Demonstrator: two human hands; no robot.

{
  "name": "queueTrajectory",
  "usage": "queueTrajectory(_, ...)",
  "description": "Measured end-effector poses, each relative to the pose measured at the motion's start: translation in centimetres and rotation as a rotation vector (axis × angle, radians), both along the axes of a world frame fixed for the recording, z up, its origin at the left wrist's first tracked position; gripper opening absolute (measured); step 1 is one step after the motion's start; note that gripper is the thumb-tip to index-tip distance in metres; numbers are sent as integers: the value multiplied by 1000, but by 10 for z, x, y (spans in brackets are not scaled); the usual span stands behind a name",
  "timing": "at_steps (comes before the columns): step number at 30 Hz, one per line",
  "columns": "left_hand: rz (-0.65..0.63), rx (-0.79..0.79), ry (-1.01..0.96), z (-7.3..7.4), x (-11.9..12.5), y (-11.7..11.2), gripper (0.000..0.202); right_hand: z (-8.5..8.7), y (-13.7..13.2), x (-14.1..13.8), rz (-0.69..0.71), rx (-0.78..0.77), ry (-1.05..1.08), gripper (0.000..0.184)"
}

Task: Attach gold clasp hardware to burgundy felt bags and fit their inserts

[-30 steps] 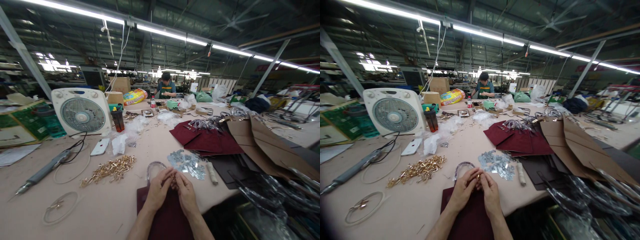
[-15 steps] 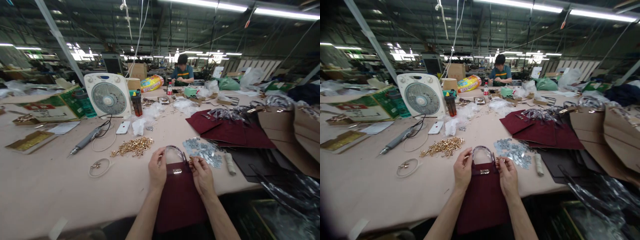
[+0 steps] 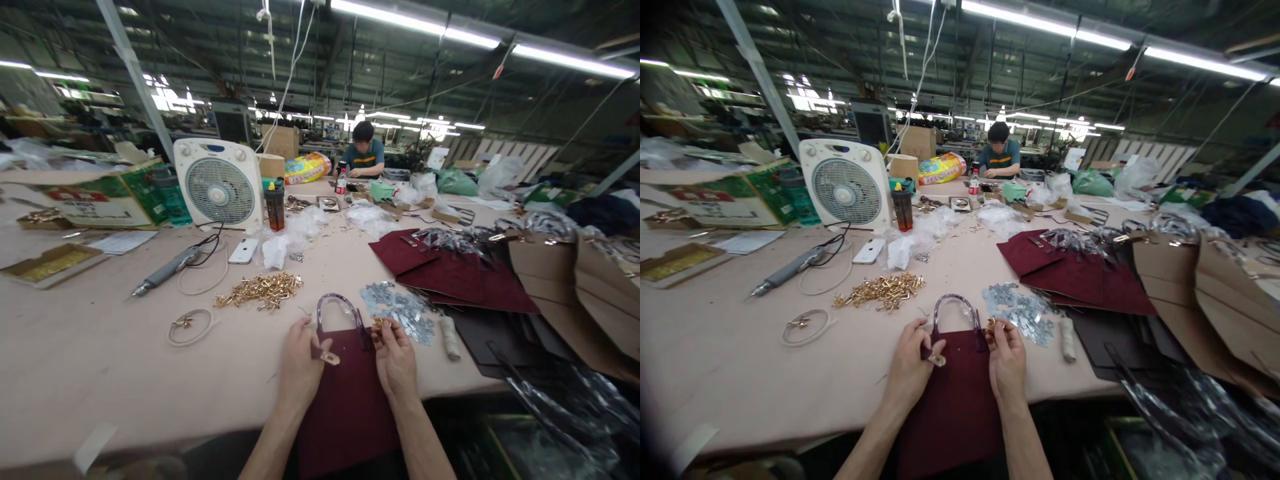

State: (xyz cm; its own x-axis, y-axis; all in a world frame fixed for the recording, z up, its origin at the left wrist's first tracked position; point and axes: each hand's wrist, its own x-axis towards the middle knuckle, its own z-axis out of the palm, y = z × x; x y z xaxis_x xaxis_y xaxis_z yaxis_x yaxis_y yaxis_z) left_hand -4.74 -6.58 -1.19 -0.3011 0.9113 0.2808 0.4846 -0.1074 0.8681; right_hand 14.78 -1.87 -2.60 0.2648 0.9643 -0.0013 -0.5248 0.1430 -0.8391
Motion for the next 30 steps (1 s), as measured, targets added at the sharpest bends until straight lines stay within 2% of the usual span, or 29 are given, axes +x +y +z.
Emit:
queueTrajectory(2, 110, -26, -242, 3, -4, 3, 22, 1, -1, 0, 5, 9, -14, 34)
queueTrajectory(4, 146, -107, -603, 8, -6, 4, 26, 2, -1, 0, 17, 15, -27, 33)
queueTrajectory(5, 95, -175, -814, 11, -6, 3, 35, 2, -2, -1, 23, 19, -28, 33)
queueTrajectory(7, -128, -368, -1217, 18, -5, 2, 45, 4, -3, -2, 32, 34, -21, 32)
queueTrajectory(9, -370, -551, -1479, 24, -4, 2, 47, 6, -4, -3, 29, 51, -26, 30)
queueTrajectory(10, -443, -613, -1547, 26, -3, 2, 47, 7, -5, -3, 23, 60, -36, 29)
queueTrajectory(12, -493, -668, -1595, 27, -3, 6, 44, 9, -5, -4, 11, 79, -70, 27)
queueTrajectory(16, -484, -679, -1613, 22, -6, 16, 41, 10, -9, -4, -31, 129, -192, 29)
queueTrajectory(21, -452, -649, -1635, 17, -7, 18, 46, 8, -21, 4, -148, 160, -588, 28)
queueTrajectory(25, -467, -652, -1621, 19, -6, 15, 49, 8, -27, 9, -67, 122, -752, 31)
queueTrajectory(30, -452, -633, -1615, 17, -6, 15, 52, 12, -28, 9, 27, 89, -791, 32)
